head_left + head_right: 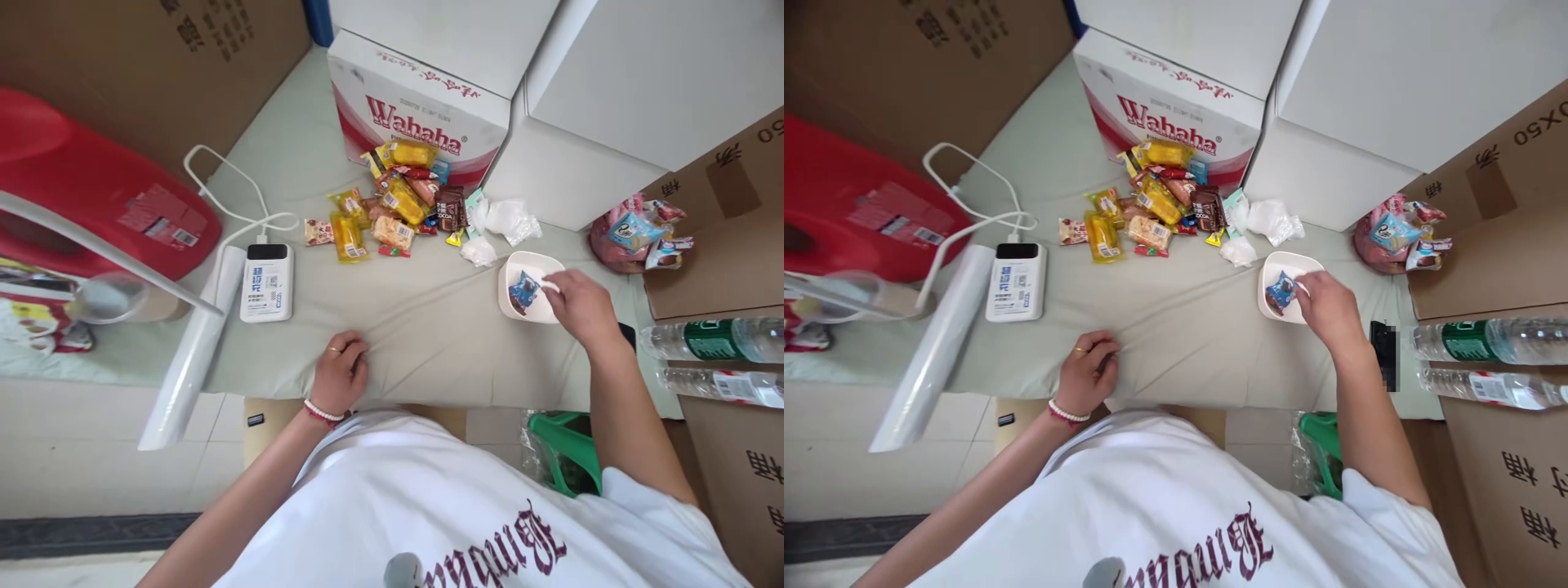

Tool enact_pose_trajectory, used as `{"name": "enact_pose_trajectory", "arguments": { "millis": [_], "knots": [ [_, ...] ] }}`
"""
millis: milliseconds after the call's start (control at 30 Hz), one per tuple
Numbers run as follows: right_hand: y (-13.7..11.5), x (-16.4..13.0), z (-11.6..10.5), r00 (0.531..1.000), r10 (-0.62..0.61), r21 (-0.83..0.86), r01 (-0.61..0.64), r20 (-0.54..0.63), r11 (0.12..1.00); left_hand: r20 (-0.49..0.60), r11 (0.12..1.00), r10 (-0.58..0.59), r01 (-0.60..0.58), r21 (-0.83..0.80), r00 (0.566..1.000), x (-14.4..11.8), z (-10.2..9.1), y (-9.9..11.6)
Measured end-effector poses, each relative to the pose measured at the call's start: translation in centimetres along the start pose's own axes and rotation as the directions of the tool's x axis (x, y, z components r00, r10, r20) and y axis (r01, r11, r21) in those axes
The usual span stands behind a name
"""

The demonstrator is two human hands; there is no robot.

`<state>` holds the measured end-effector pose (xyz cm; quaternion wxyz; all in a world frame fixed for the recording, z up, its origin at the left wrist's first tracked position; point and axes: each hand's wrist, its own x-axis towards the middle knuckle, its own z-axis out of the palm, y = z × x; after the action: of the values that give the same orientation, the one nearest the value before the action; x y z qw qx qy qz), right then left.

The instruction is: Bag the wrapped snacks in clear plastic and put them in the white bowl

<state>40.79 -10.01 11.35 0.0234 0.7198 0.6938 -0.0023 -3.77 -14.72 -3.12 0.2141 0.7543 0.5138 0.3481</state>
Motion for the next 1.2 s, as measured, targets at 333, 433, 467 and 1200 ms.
{"name": "enact_pose_trajectory", "arguments": {
  "millis": [333,433,467,1200],
  "knots": [
    [-8.9,14.9,2.9,0.982,-0.060,0.060,0.049,0.182,0.997,-0.009,0.984,-0.101,0.098,-0.149,0.995,-0.4,-0.3,0.4],
    [-8.1,13.4,2.1,0.998,-0.009,0.439,-0.019,0.062,0.899,-0.067,0.953,-0.183,0.160,-0.256,0.981,-0.3,-0.9,1.2],
    [-8.1,12.2,2.0,0.999,0.032,0.635,-0.045,0.032,0.771,-0.079,0.943,-0.191,0.160,-0.292,0.978,0.0,-0.9,1.7],
    [-13.4,0.3,8.5,0.918,0.373,0.929,-0.015,-0.133,0.370,0.339,0.179,-0.516,0.487,-0.855,0.787,7.2,3.1,4.1]
  ]
}}
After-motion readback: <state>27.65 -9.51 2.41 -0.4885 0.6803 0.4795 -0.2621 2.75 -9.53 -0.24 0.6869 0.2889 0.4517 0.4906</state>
